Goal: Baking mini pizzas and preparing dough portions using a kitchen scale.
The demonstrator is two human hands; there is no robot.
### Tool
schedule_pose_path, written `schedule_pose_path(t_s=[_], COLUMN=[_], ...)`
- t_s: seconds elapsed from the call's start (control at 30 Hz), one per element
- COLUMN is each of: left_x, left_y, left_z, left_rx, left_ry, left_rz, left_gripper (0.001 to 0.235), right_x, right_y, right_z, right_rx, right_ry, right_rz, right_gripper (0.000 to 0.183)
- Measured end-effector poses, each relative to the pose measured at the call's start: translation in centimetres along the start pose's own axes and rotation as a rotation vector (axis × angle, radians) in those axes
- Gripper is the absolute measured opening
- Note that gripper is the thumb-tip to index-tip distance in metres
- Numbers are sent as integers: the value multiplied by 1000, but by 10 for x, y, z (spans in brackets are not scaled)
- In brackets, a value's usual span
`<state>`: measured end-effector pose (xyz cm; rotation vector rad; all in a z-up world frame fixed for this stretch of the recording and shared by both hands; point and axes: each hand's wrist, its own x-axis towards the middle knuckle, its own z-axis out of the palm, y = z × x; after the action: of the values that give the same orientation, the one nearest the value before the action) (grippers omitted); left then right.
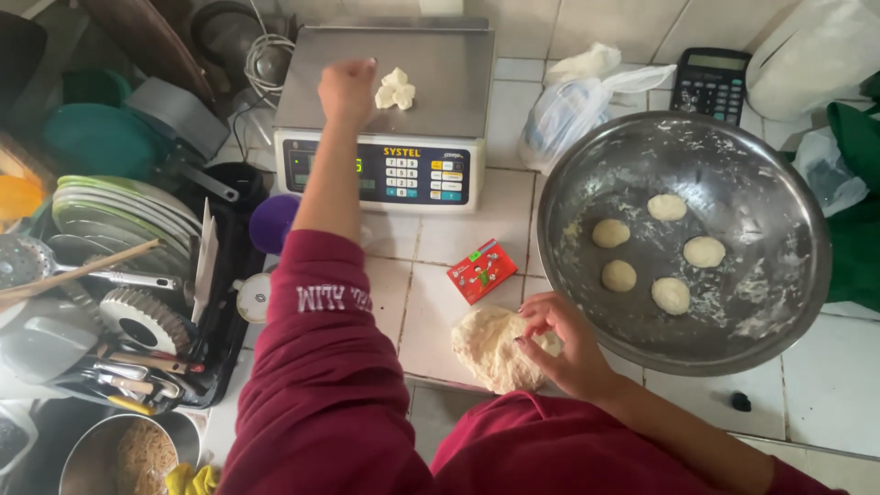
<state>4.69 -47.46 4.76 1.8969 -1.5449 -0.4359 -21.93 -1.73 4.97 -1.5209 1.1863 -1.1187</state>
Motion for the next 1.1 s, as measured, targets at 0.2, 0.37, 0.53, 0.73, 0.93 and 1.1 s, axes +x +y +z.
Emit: schedule_pose_path(t_s=[0.2,0.37,0.53,0.73,0.93,1.1], left_x=[-60,-211,-379,-438,-458,-449], left_y=[-11,-51,-98,-84,-64,-60], left_z=[-57,-57,-13,-2,-12,-70], left_rx=[-378,-380,-98,-254,-276,-697], left_ry=[188,-107,-566,-657,-531,-640], left_rz=[208,377,90,-283,12,-70], left_gripper=[23,17,36,59,62,60], right_x=[4,4,-23,-27,-19,18], right_y=[2,16,111,142,106,4], right_z=[0,1,1,-5,-1,-2], right_rx=[-160,-467,-621,-308,-184,-13], right_ry=[-67,-109,-66,-111,-277,-475], right_rz=[0,-50,131,585,373,354], right_gripper=[28,49,74,72,51,40])
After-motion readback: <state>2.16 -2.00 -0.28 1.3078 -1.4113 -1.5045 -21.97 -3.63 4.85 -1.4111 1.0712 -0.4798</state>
